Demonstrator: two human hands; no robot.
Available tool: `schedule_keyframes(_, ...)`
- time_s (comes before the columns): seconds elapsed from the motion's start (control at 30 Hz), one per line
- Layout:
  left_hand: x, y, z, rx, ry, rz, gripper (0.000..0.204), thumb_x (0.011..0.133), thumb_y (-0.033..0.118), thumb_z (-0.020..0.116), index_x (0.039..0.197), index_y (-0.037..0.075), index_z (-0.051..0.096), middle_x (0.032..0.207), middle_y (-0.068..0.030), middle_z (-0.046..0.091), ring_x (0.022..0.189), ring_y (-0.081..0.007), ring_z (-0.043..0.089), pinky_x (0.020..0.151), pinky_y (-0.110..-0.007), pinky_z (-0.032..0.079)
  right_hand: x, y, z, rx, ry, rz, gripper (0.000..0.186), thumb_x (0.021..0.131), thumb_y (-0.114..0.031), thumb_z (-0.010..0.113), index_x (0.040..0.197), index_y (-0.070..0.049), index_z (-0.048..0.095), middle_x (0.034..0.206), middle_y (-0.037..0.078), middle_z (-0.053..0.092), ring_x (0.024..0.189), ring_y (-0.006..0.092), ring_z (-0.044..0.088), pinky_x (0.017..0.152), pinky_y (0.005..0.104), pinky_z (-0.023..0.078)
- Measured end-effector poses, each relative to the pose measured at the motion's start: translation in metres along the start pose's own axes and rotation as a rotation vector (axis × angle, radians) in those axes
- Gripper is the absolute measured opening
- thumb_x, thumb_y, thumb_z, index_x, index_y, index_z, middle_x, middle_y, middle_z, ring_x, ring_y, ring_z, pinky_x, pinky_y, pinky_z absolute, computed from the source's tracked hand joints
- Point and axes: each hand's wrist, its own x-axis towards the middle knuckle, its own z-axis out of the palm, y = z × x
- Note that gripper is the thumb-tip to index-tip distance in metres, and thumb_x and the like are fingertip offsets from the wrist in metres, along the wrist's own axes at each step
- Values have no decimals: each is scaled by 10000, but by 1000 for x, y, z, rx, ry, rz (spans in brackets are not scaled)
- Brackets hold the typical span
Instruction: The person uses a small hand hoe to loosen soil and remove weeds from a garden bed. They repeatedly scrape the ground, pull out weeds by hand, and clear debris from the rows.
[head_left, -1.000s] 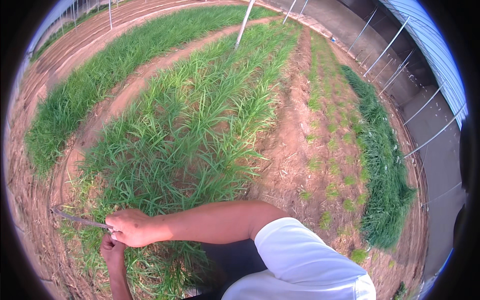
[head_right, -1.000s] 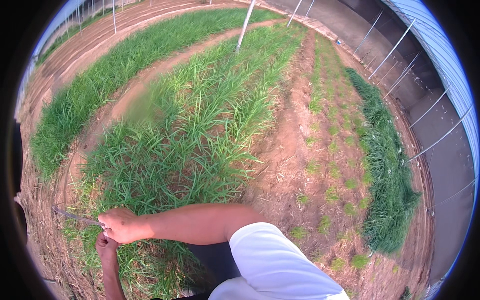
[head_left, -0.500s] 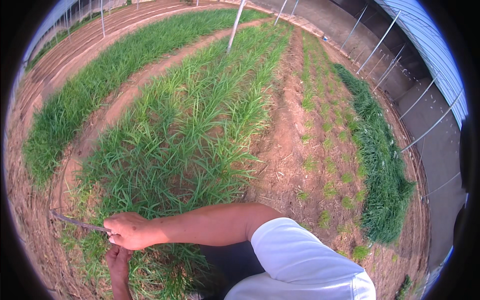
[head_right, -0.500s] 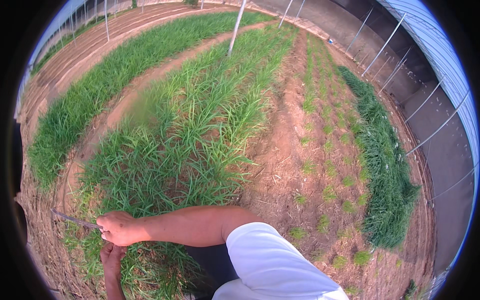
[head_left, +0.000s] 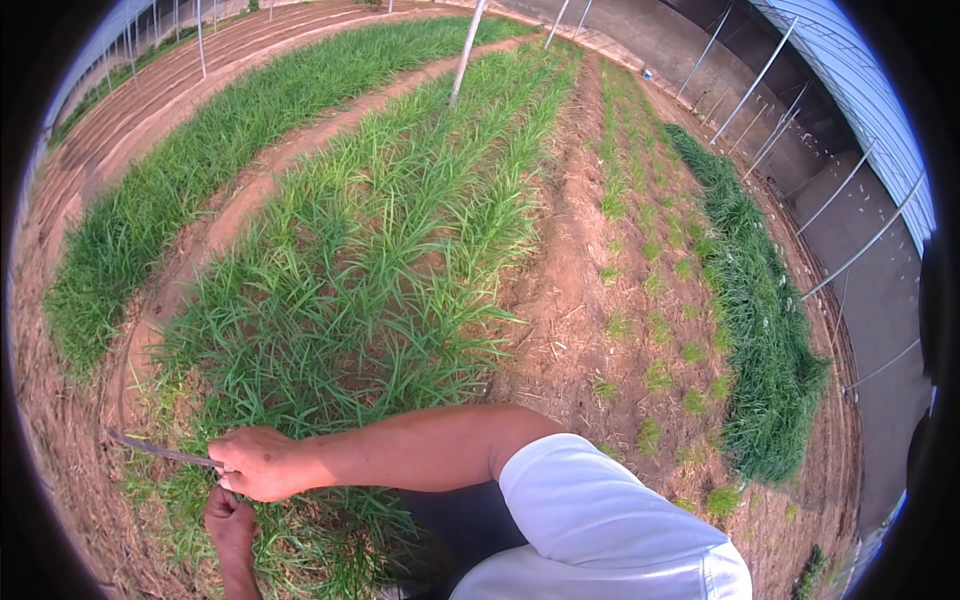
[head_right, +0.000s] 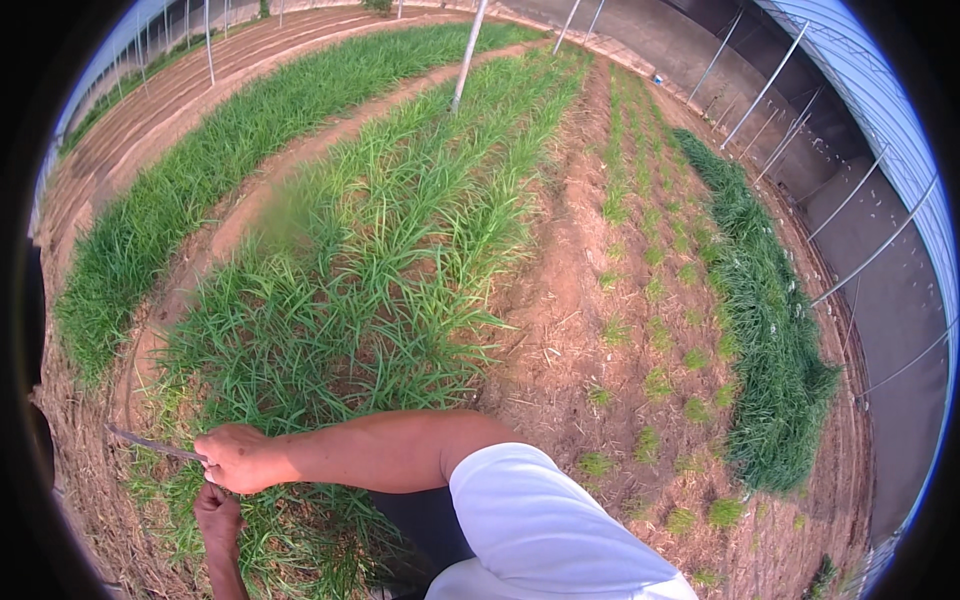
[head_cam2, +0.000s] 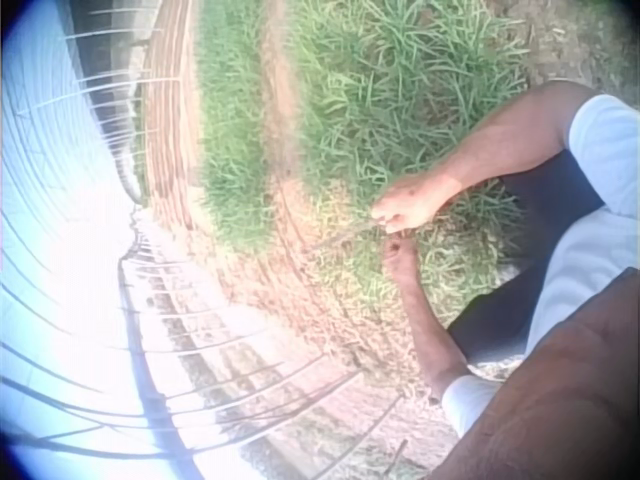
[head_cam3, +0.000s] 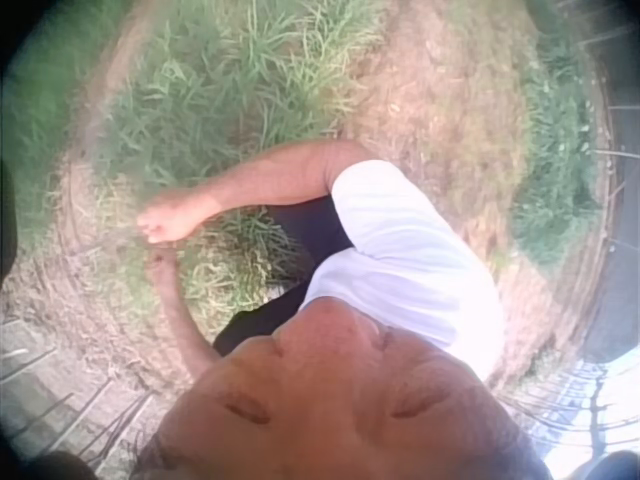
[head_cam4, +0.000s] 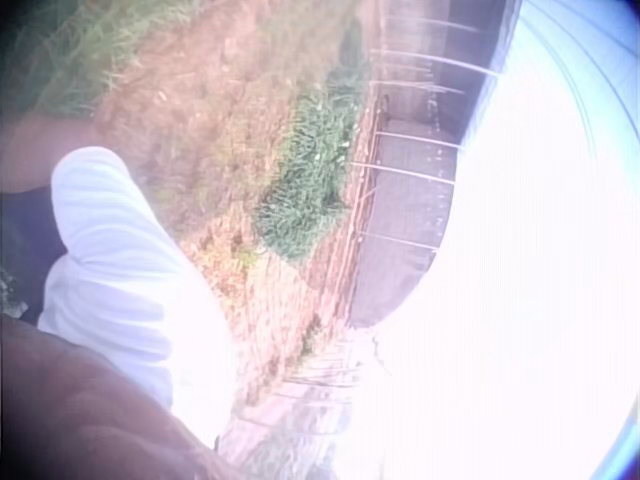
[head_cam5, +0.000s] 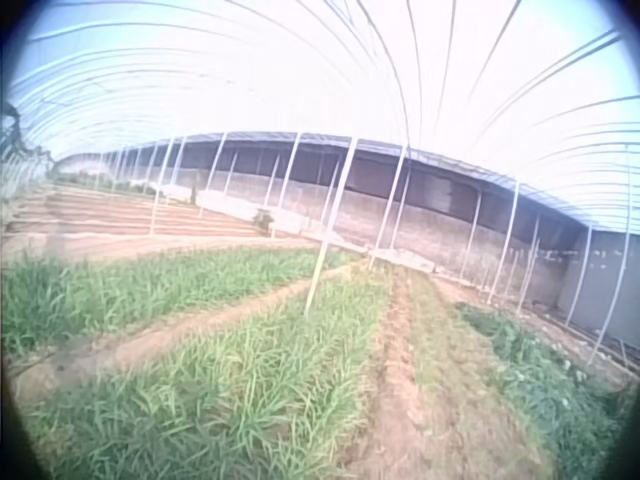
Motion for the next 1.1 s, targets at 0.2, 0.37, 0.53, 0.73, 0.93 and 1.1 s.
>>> schedule_keyframes(0.2,6,-8,2,121,-132,64,361,719,-101,648,1047,38,593,812,49,555,660,-32,481,565,-208,396,-1,-4,-1,5,18,-1,195,870,-143,699,915,0,575,886,183,635,871,415,652,745,530,488)
schedule_keyframes(0.37,-6,-18,1,352,-235,188,531,739,-50,649,1267,-8,614,947,-7,653,764,-64,557,653,-245,450,-2,-6,-2,10,-5,11,194,879,-149,696,917,2,580,888,185,640,880,416,654,755,530,491)
schedule_keyframes(0.53,-11,-5,-3,355,-377,-150,502,785,9,716,1271,-38,599,1003,-51,661,837,-116,592,742,-284,493,-2,-5,-3,-5,-28,24,206,897,-164,689,932,-6,562,907,176,623,876,415,644,754,530,485)
schedule_keyframes(0.73,-15,-4,-4,370,-411,-170,448,817,70,760,1218,-51,601,1077,-72,625,910,-151,609,798,-308,513,-3,-8,-3,-10,-28,22,209,900,-164,686,917,-5,552,898,179,613,874,416,638,753,534,477)
schedule_keyframes(0.93,-15,-6,-8,408,-440,-140,463,824,109,778,1213,-69,601,1086,-103,647,930,-170,629,821,-324,528,-3,-10,-3,9,-50,50,199,923,-167,674,913,-13,548,915,158,605,888,392,629,767,524,470)
schedule_keyframes(1.1,-17,2,-7,426,-456,-113,515,824,129,795,1255,-75,602,1141,-145,664,968,-185,654,829,-325,541,-3,-12,-5,-18,-60,59,194,934,-176,672,920,-24,553,926,148,607,901,380,629,772,517,469)
